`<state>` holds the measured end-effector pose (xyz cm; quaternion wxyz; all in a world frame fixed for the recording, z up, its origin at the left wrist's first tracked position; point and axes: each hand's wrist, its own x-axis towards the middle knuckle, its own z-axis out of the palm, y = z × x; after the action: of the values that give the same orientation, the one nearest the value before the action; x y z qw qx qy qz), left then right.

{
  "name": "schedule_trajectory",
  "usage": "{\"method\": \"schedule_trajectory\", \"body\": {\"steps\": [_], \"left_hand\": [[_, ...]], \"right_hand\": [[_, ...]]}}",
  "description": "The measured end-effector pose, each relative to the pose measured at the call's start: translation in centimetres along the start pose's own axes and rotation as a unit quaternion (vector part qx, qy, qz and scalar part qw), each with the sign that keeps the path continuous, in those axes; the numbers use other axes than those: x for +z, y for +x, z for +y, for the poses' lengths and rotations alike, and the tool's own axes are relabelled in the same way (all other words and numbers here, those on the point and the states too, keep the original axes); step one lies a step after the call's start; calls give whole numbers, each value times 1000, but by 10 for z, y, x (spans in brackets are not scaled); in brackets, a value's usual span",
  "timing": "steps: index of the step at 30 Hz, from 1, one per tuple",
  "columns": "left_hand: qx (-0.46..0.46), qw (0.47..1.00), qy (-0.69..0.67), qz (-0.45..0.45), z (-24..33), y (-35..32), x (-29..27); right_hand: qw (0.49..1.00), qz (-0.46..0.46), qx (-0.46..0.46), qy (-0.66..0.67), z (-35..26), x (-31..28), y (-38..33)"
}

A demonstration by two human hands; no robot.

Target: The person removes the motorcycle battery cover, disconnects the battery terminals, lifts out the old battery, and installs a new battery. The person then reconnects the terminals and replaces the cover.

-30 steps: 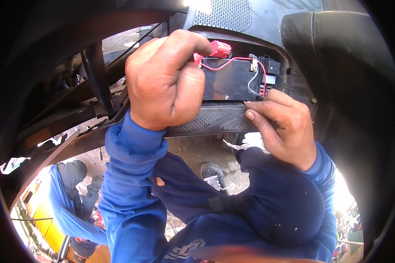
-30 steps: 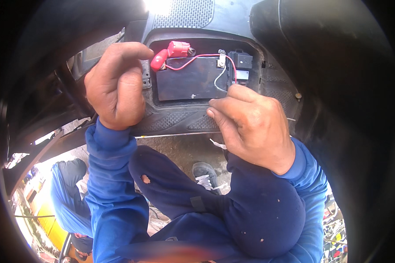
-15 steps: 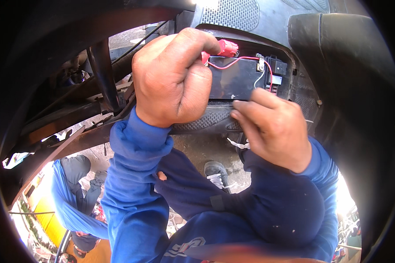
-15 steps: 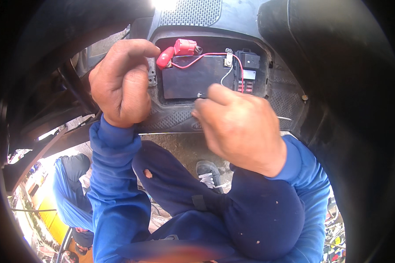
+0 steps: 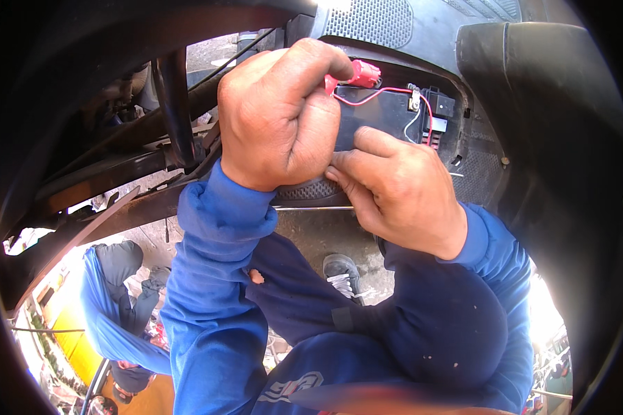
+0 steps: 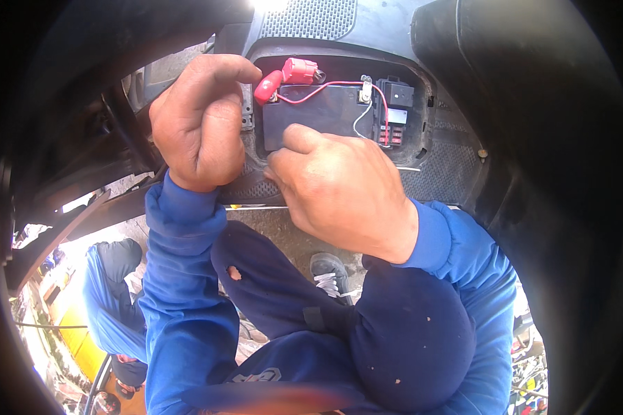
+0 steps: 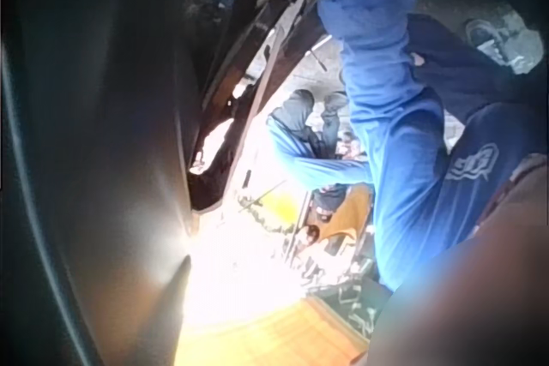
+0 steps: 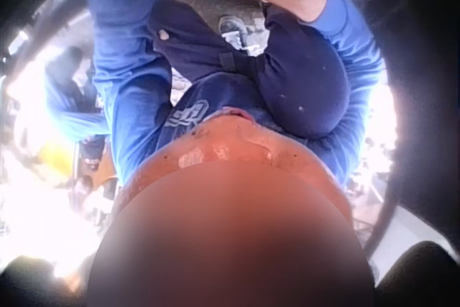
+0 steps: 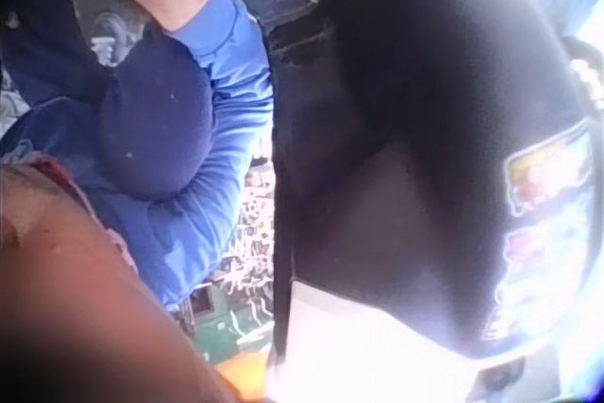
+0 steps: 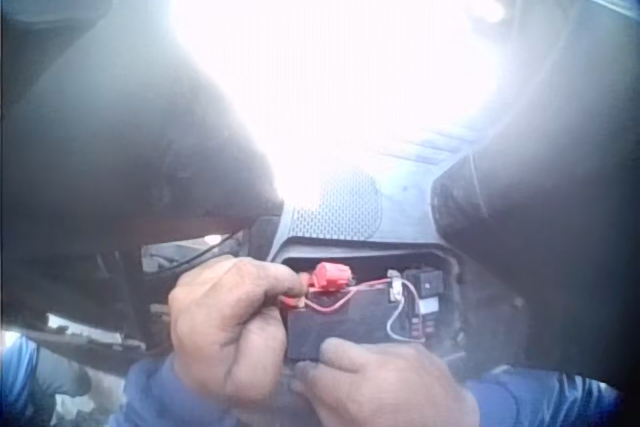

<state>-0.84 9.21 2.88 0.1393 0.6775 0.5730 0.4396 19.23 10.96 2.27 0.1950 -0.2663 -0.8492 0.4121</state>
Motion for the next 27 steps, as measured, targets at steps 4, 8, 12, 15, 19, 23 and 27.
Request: {"method": "schedule_trajectory", "body": {"steps": [4, 8, 12, 15, 19, 23, 27], "left_hand": [[1, 1000, -9, 3, -1, 0, -1], [0, 1000, -8, -5, -4, -4, -1], [-17, 1000, 5, 4, -10, -9, -2], [21, 999, -14, 36, -19, -10, 4], [-35, 998, -30, 51, -21, -15, 3], [-49, 989, -120, 74, -18, -15, 1], [-2, 996, -19, 91, -21, -11, 7]], "right_hand": [[1000, 15, 9, -22, -2, 3, 2], [1000, -4, -6, 24, 1, 5, 3], [999, 42, -3, 9, 12, 19, -1], [995, 88, -42, -11, 16, 24, -4], [994, 95, -20, -39, 2, 8, -5], [983, 173, -50, -44, -18, -41, -47], [984, 173, -18, -26, 2, -58, -142]]}}
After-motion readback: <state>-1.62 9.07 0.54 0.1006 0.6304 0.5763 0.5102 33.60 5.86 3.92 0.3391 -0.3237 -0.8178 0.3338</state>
